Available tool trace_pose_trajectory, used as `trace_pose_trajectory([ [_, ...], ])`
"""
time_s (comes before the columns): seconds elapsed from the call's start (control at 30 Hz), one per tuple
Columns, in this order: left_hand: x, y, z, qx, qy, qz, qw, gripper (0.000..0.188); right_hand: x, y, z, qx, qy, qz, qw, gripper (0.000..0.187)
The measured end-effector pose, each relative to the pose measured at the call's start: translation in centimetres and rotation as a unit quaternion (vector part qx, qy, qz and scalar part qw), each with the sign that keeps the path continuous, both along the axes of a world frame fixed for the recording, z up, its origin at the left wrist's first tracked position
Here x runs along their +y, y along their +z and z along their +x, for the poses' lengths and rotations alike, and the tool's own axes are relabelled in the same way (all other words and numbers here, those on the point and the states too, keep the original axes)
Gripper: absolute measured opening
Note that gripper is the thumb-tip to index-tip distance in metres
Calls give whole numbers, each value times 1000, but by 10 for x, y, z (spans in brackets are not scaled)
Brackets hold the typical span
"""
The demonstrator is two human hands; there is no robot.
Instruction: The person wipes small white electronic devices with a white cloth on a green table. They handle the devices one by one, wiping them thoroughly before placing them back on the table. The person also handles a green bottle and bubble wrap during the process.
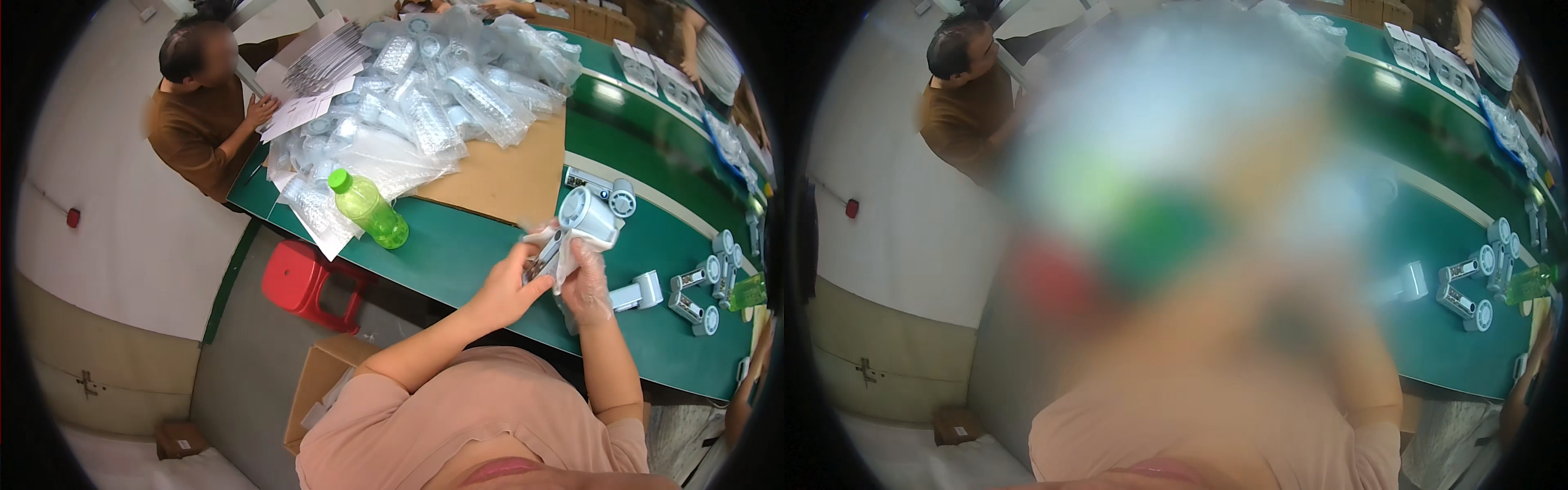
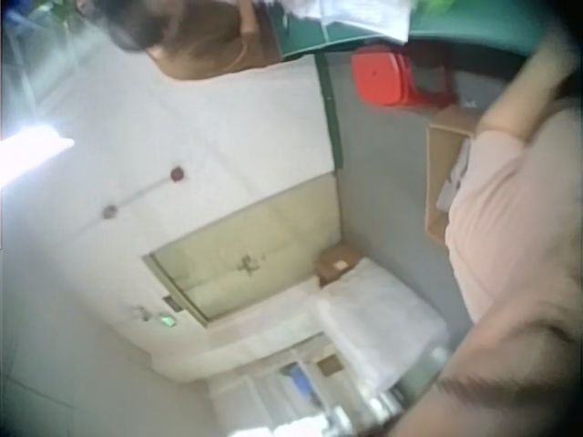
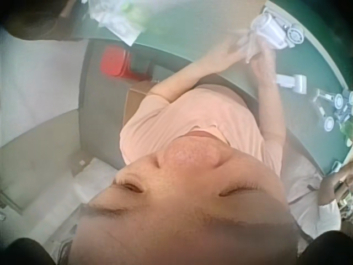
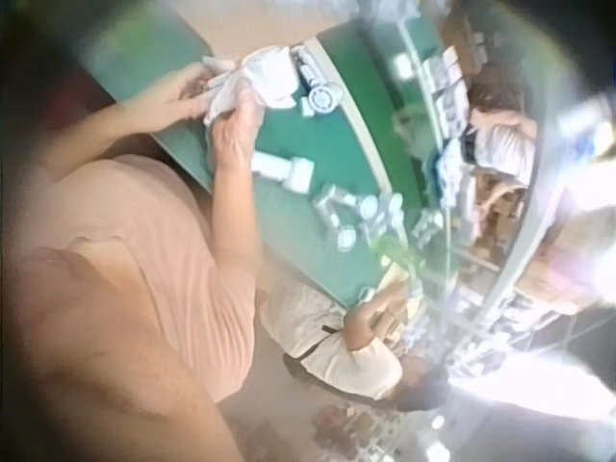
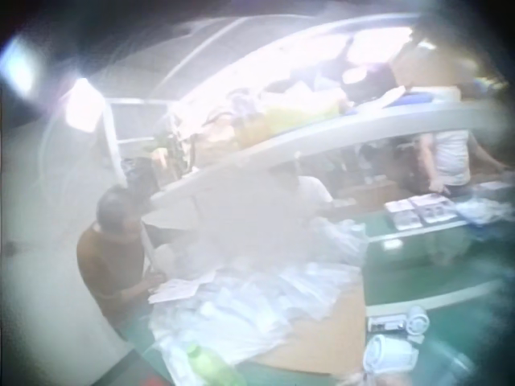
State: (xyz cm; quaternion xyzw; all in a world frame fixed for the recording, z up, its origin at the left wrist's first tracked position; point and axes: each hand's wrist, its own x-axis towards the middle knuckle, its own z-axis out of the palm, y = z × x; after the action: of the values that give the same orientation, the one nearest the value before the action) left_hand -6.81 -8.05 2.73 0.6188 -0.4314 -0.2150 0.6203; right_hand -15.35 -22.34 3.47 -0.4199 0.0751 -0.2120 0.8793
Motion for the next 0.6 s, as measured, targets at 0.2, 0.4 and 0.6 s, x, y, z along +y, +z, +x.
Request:
trace_pose_trajectory([
  [0.2,13,-7,15,269,-119,89,951,16,23,25,-10,111,11,-124,986,42],
  [0.4,5,15,120,-392,306,126,858,32,4,13,-14,164,-55,-122,977,45],
  [0.6,-7,-22,222,-430,440,406,676,32,-4,-13,-7,132,-46,-73,988,47],
])
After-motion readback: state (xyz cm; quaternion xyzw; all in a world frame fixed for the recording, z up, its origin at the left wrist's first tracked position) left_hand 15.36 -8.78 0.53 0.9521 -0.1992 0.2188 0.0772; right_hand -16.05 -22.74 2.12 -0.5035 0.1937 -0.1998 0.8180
